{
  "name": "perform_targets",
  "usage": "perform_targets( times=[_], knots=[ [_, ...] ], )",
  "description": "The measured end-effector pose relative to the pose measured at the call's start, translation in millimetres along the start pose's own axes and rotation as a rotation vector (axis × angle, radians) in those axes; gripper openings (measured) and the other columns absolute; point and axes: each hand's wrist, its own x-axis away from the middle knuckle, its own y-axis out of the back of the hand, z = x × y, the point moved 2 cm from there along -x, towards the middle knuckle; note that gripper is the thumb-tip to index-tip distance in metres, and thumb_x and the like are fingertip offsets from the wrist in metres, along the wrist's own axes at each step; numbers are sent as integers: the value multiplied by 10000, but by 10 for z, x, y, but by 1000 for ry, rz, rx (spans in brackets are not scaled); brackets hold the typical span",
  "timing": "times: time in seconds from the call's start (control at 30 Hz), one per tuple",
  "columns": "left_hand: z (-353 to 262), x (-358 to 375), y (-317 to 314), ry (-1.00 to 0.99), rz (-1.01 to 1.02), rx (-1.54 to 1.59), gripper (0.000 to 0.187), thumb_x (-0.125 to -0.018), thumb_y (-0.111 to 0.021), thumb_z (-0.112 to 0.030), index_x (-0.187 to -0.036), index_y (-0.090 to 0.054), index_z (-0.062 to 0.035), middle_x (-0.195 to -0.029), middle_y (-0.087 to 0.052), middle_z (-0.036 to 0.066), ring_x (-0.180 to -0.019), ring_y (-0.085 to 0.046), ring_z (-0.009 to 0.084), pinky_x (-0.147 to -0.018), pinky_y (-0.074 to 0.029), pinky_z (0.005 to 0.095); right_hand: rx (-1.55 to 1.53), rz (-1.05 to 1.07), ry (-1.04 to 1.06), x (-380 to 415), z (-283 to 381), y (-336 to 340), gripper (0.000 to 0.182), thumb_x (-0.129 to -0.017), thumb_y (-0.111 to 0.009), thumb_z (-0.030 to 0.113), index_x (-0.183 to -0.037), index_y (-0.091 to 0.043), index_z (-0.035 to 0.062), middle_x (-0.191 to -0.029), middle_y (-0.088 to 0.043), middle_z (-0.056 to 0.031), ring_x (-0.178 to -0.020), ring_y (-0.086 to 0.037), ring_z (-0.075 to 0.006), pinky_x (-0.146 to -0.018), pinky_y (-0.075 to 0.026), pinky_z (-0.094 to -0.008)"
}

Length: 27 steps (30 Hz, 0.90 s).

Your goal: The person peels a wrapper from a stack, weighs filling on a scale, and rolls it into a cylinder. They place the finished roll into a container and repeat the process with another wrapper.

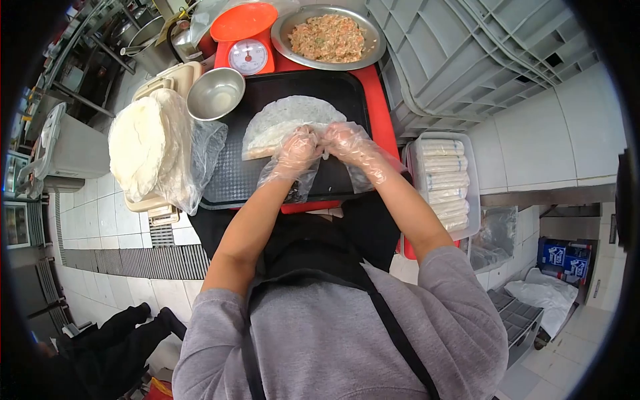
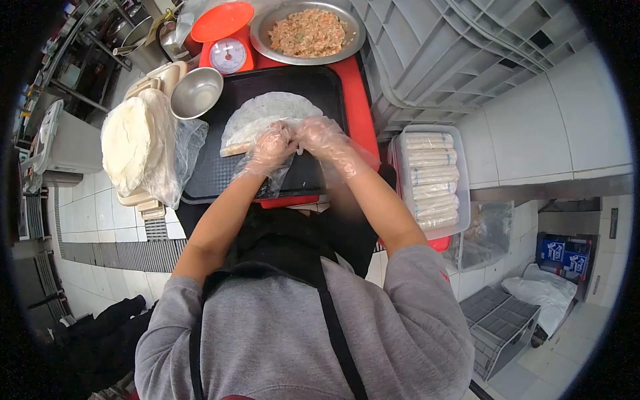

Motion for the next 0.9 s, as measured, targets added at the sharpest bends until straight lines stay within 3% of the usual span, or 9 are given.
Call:
perform_targets(
  times=[0.07, 0.2, 0.4, 0.47, 0.6, 0.63, 0.7, 0.77, 0.9],
  knots=[
    [49, 9, 11, 6, 25, -25, 217, -726, -696, -249, -864, -630, -94, -895, -578, 118, -843, -586, 310, -713, -493, 420, -25, 154, -272, -41, 49, 59, 243, -819, -566, 270, -825, -659, 45, -840, -648, -182, -800, -648, -341, -686, -520, -458],
    [258, 158, 129, 37, 93, -69, 235, -721, -703, -246, -897, -643, -101, -903, -580, 117, -851, -589, 307, -720, -496, 414, -1, 151, -249, -20, -105, -130, 266, -829, -545, 261, -843, -649, 17, -837, -643, -209, -805, -646, -355, -694, -519, -468],
    [634, 557, 691, -17, -6, -35, 256, -732, -710, -202, -946, -658, -71, -890, -607, 127, -836, -602, 314, -724, -498, 410, -56, 255, -341, -78, -33, -4, 283, -821, -539, 252, -919, -649, 11, -940, -649, -211, -893, -638, -366, -782, -512, -464],
    [785, 698, 880, -7, -12, -28, 255, -735, -713, -208, -944, -659, -72, -892, -618, 133, -819, -607, 318, -728, -495, 410, 5, 254, -366, -87, -67, -62, 173, -770, -631, 212, -877, -651, 77, -889, -640, -135, -867, -627, -331, -748, -512, -429],
    [898, 878, 1169, 138, 34, 21, 301, -717, -741, -198, -973, -653, -65, -945, -624, 135, -853, -600, 323, -761, -487, 408, 30, 277, -462, -144, 21, -22, 190, -746, -658, 221, -871, -662, 77, -885, -634, -137, -867, -627, -315, -748, -512, -415],
    [856, 876, 1216, 109, -25, 44, 321, -709, -746, -191, -989, -651, -64, -955, -621, 136, -874, -595, 326, -777, -483, 407, 32, 281, -451, -180, 87, -26, 190, -746, -658, 221, -871, -662, 77, -885, -634, -137, -867, -627, -315, -748, -512, -415],
    [768, 854, 1225, 58, -58, 73, 362, -700, -750, -193, -1020, -644, -58, -983, -613, 140, -922, -584, 328, -812, -472, 404, 59, 209, -62, -276, 321, -67, 219, -712, -688, 247, -859, -674, 85, -828, -627, -123, -826, -628, -305, -730, -512, -409],
    [852, 861, 1014, 68, -38, 76, 349, -696, -745, -204, -997, -641, -59, -975, -609, 137, -919, -581, 326, -805, -469, 412, -124, 231, -82, -450, 444, -430, 219, -700, -681, 235, -828, -687, 57, -844, -648, -186, -790, -640, -321, -737, -516, -427],
    [893, 841, 930, 90, -24, 88, 282, -696, -729, -214, -920, -643, -64, -913, -601, 129, -878, -578, 326, -772, -468, 422, -59, 151, 21, -798, 975, -679, 170, -735, -649, 215, -812, -681, 68, -822, -634, -160, -804, -632, -299, -738, -510, -415]
  ],
)
